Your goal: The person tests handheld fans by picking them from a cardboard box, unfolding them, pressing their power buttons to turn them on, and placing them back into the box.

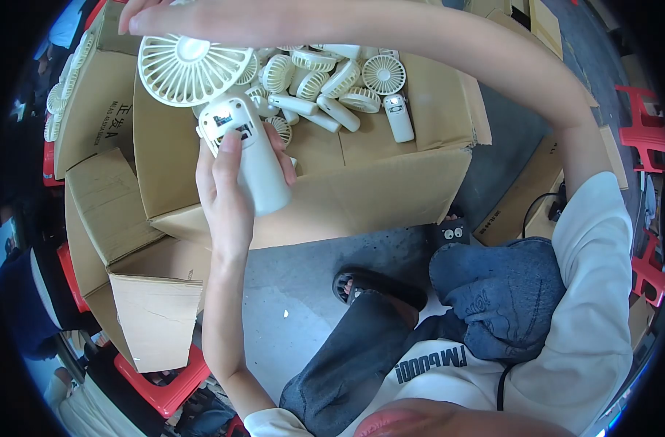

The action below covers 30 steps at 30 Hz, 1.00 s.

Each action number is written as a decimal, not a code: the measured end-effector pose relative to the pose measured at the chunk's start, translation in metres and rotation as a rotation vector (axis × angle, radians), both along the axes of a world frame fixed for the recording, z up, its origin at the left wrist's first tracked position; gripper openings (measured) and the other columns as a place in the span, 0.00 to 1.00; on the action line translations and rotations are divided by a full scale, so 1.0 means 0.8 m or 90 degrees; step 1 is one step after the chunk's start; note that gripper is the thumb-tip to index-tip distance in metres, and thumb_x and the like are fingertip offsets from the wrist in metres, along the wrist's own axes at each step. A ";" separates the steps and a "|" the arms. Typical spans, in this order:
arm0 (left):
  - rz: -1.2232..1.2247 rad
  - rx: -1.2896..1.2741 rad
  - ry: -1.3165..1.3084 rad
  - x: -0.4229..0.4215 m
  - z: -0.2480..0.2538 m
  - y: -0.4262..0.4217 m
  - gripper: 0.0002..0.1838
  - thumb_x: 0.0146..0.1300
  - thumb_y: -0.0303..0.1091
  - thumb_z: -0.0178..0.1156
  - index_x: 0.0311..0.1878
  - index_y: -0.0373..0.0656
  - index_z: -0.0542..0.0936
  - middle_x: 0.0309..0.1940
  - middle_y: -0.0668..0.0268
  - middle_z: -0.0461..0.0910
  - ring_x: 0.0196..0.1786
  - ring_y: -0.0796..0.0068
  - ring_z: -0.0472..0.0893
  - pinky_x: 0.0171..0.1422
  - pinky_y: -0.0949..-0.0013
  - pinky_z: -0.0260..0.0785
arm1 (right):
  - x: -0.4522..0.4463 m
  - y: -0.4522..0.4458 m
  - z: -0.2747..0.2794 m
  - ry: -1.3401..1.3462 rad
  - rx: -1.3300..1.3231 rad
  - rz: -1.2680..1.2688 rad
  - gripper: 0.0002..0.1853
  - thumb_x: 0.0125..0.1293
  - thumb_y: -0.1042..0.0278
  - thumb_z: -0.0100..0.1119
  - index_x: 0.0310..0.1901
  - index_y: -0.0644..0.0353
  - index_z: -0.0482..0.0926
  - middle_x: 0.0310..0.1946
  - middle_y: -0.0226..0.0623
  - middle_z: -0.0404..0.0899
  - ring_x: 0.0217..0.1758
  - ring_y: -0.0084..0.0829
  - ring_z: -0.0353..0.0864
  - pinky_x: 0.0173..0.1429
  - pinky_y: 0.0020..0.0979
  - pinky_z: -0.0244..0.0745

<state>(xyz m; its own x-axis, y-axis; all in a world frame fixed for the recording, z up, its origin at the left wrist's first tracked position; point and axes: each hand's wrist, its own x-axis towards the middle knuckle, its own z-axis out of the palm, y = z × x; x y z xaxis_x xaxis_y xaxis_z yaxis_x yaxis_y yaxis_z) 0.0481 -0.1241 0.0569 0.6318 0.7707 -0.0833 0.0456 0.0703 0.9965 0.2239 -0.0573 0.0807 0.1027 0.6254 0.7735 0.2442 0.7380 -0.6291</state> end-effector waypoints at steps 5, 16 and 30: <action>0.003 -0.050 -0.034 0.000 0.007 0.000 0.19 0.72 0.44 0.41 0.52 0.36 0.67 0.34 0.58 0.75 0.24 0.70 0.77 0.27 0.69 0.70 | -0.001 0.000 -0.002 0.087 -0.037 -0.032 0.17 0.65 0.57 0.55 0.44 0.64 0.80 0.41 0.43 0.81 0.42 0.34 0.81 0.46 0.32 0.76; 0.160 0.373 0.029 -0.022 0.009 0.023 0.25 0.76 0.44 0.41 0.67 0.35 0.60 0.57 0.58 0.69 0.57 0.72 0.72 0.60 0.68 0.66 | -0.034 -0.085 0.003 0.085 -0.404 0.376 0.27 0.67 0.55 0.57 0.62 0.62 0.70 0.47 0.33 0.79 0.47 0.21 0.76 0.44 0.24 0.75; 0.162 0.403 0.018 -0.026 0.013 0.020 0.25 0.77 0.43 0.40 0.68 0.35 0.59 0.62 0.58 0.66 0.64 0.71 0.68 0.66 0.67 0.61 | -0.055 -0.080 -0.004 0.122 -0.280 0.292 0.25 0.68 0.60 0.55 0.63 0.63 0.70 0.42 0.31 0.79 0.40 0.16 0.75 0.36 0.20 0.72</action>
<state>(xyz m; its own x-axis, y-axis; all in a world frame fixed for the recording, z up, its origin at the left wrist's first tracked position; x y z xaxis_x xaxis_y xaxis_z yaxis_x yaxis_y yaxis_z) 0.0271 -0.1081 0.0669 0.4280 0.8012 0.4182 0.1323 -0.5132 0.8480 0.1802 -0.1212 0.0778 -0.1394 0.8919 0.4301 -0.1800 0.4043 -0.8967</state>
